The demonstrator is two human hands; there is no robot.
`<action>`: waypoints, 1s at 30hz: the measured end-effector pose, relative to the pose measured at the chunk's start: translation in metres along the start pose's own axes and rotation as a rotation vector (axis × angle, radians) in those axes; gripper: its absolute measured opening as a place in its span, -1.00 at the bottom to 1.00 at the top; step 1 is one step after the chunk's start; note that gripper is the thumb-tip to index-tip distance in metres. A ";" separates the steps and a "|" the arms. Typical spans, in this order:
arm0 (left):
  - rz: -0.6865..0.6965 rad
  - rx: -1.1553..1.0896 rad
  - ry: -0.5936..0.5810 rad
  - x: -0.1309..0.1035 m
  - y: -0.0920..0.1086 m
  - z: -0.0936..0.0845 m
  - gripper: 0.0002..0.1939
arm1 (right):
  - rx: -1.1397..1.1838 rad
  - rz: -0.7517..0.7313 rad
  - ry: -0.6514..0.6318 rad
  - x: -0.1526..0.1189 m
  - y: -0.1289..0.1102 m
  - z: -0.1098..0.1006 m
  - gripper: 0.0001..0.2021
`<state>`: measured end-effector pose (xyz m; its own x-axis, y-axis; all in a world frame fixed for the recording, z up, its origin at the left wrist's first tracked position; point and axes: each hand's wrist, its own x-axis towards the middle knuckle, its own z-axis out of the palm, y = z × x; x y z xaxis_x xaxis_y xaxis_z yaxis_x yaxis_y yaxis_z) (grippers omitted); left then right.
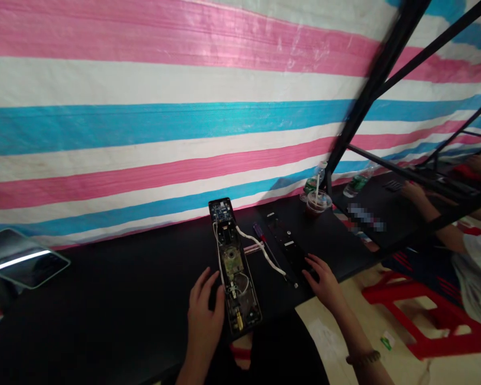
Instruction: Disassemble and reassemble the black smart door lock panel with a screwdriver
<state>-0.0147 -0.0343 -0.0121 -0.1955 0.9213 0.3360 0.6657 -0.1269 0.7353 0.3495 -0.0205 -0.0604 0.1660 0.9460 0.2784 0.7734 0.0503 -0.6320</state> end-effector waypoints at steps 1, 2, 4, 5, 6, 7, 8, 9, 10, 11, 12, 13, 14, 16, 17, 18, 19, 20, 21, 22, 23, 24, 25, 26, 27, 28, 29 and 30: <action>0.005 -0.045 -0.038 -0.004 0.011 0.009 -0.61 | 0.032 -0.012 0.014 -0.003 0.002 0.001 -0.61; 0.006 -0.071 -0.051 -0.007 0.020 0.016 -0.61 | 0.067 -0.026 0.030 -0.005 0.005 0.001 -0.63; 0.010 -0.076 -0.012 -0.014 0.037 0.025 -0.63 | 0.139 -0.055 0.070 -0.008 0.008 0.000 -0.65; 0.017 -0.073 0.027 -0.018 0.045 0.026 -0.65 | 0.173 -0.065 0.091 -0.009 0.008 -0.001 -0.66; 0.035 -0.081 0.053 -0.022 0.054 0.027 -0.67 | 0.203 -0.068 0.110 -0.010 0.007 -0.003 -0.67; 0.061 -0.110 0.042 -0.026 0.063 0.029 -0.70 | 0.229 -0.063 0.128 -0.010 0.005 -0.005 -0.68; 0.084 -0.161 -0.011 -0.029 0.073 0.031 -0.72 | 0.252 -0.052 0.150 -0.011 0.001 -0.007 -0.70; 0.094 -0.229 -0.099 -0.033 0.082 0.036 -0.74 | 0.274 -0.035 0.179 -0.011 -0.004 -0.010 -0.72; 0.070 -0.307 -0.204 -0.035 0.092 0.043 -0.75 | 0.295 -0.013 0.212 -0.011 -0.010 -0.013 -0.73; 0.002 -0.388 -0.287 -0.036 0.101 0.052 -0.74 | 0.313 0.019 0.250 -0.012 -0.016 -0.015 -0.73; -0.110 -0.474 -0.329 -0.036 0.108 0.063 -0.71 | 0.332 0.067 0.280 -0.012 -0.022 -0.017 -0.74; -0.256 -0.578 -0.327 -0.033 0.114 0.076 -0.65 | 0.356 0.134 0.306 -0.013 -0.028 -0.018 -0.74; -0.411 -0.686 -0.307 -0.030 0.119 0.088 -0.59 | 0.397 0.221 0.313 -0.013 -0.033 -0.019 -0.73; -0.660 -0.869 -0.270 -0.018 0.124 0.108 -0.55 | 0.549 0.427 0.249 -0.016 -0.043 -0.020 -0.65; -0.728 -0.928 -0.261 -0.012 0.125 0.115 -0.56 | 0.659 0.524 0.191 -0.017 -0.048 -0.020 -0.56; -0.762 -0.968 -0.255 -0.007 0.127 0.120 -0.58 | 0.773 0.602 0.128 -0.018 -0.052 -0.021 -0.46; -0.769 -0.993 -0.251 -0.001 0.128 0.121 -0.60 | 0.872 0.659 0.074 -0.019 -0.057 -0.024 -0.38; -0.761 -1.009 -0.253 0.003 0.131 0.120 -0.61 | 0.947 0.695 0.033 -0.020 -0.061 -0.027 -0.32; -0.755 -1.036 -0.248 0.007 0.134 0.117 -0.60 | 0.997 0.717 0.015 -0.021 -0.065 -0.033 -0.30; -0.745 -1.075 -0.235 0.011 0.138 0.111 -0.60 | 1.025 0.729 0.009 -0.022 -0.069 -0.039 -0.30; -0.730 -1.131 -0.218 0.015 0.142 0.103 -0.58 | 1.036 0.738 0.005 -0.024 -0.072 -0.047 -0.32; -0.711 -1.200 -0.196 0.020 0.147 0.092 -0.57 | 1.038 0.746 0.006 -0.027 -0.075 -0.054 -0.35; -0.687 -1.281 -0.176 0.026 0.152 0.080 -0.56 | 1.038 0.749 0.006 -0.031 -0.078 -0.062 -0.39; -0.659 -1.352 -0.159 0.032 0.155 0.067 -0.55 | 1.036 0.740 0.005 -0.037 -0.081 -0.069 -0.44; -0.637 -1.404 -0.146 0.039 0.158 0.052 -0.55 | 1.026 0.715 0.004 -0.044 -0.084 -0.076 -0.49; -0.631 -1.441 -0.141 0.047 0.159 0.038 -0.56 | 1.003 0.673 0.010 -0.051 -0.087 -0.082 -0.53; -0.635 -1.473 -0.132 0.055 0.159 0.024 -0.57 | 0.966 0.615 0.022 -0.059 -0.092 -0.088 -0.57; -0.641 -1.495 -0.114 0.062 0.158 0.012 -0.57 | 0.914 0.542 0.040 -0.067 -0.098 -0.093 -0.59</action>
<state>0.0871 0.0070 0.1182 -0.0534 0.9729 -0.2251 -0.7646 0.1051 0.6359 0.3197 -0.1188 0.0498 0.3835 0.9038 -0.1902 -0.1601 -0.1378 -0.9774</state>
